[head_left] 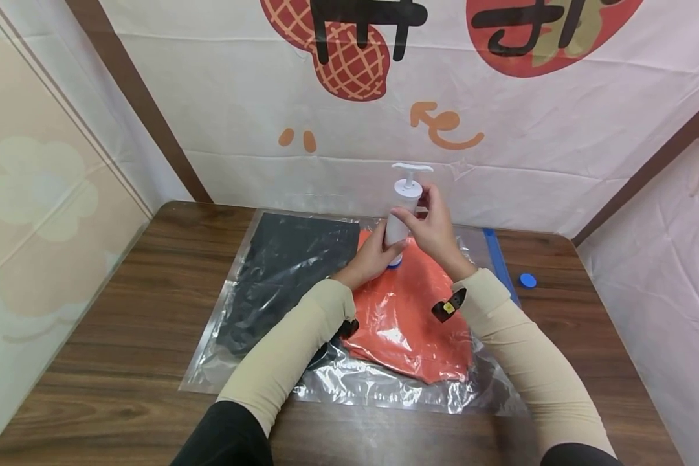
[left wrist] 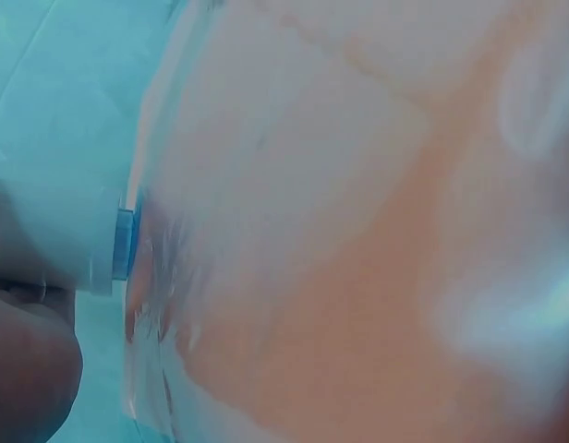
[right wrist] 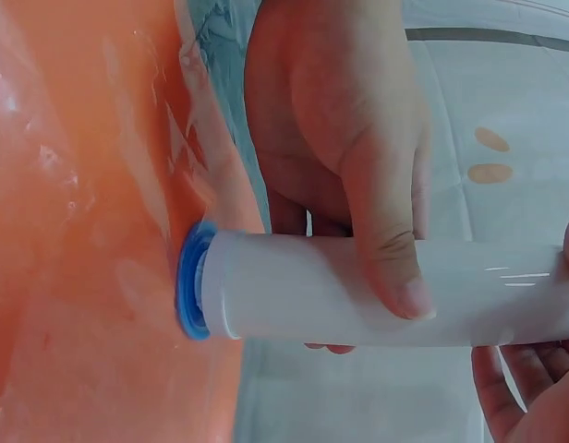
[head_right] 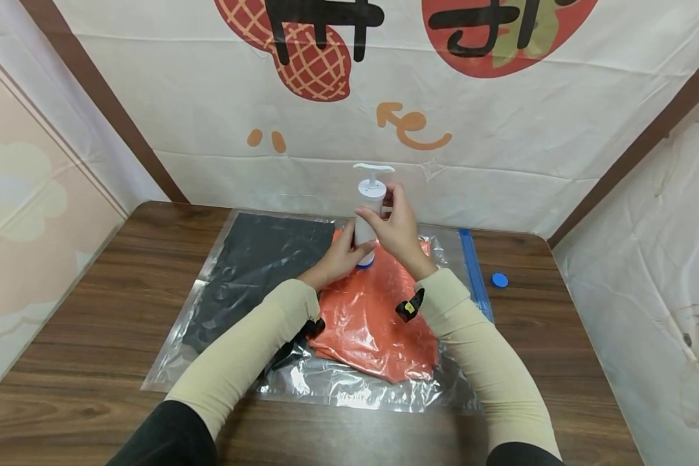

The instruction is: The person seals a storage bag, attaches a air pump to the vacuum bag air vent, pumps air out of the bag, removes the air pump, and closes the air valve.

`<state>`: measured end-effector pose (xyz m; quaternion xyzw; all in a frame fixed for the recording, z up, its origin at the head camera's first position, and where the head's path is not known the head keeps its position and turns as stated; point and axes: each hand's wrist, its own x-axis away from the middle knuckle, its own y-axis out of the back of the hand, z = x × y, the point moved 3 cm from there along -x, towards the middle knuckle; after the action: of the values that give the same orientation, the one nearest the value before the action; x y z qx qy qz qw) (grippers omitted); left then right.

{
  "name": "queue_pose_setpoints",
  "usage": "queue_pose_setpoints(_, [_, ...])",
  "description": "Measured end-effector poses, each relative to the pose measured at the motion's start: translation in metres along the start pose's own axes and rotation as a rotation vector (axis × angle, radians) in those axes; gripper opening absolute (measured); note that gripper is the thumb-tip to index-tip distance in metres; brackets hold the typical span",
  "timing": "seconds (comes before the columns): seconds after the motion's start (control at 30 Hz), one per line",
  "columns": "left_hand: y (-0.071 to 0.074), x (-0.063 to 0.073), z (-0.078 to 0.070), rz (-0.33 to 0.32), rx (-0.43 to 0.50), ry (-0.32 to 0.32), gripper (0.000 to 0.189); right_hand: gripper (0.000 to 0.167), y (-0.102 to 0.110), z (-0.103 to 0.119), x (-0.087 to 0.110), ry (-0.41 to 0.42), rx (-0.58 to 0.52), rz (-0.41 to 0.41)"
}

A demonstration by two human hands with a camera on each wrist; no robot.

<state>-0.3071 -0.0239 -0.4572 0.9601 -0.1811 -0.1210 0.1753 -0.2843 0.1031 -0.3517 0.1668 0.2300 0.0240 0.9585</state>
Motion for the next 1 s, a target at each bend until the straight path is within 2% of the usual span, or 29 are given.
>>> queue_pose_setpoints(0.07, [0.001,0.001,0.001,-0.008,0.014,-0.007,0.063,0.052,0.001,0.007,0.003,-0.009,-0.005,0.012])
queue_pose_setpoints(0.23, [0.006,0.003,0.003,-0.006,0.065,-0.03,0.057,0.052,0.004,0.008,0.003,-0.011,-0.044,0.061])
queue_pose_setpoints(0.47, [0.016,0.007,0.006,-0.018,0.063,0.017,0.048,0.055,0.005,0.002,0.006,-0.023,-0.092,0.085])
queue_pose_setpoints(0.67, [0.016,0.008,0.008,-0.057,0.044,0.002,0.045,0.055,0.003,-0.006,0.015,-0.061,-0.083,0.039])
queue_pose_setpoints(0.83, [0.017,0.012,0.008,-0.092,0.01,-0.002,0.044,0.044,0.002,-0.015,0.022,-0.091,-0.092,-0.024])
queue_pose_setpoints(1.0, [0.02,0.013,0.008,-0.169,0.039,-0.021,0.034,0.034,-0.001,-0.027,0.024,-0.079,-0.102,-0.032])
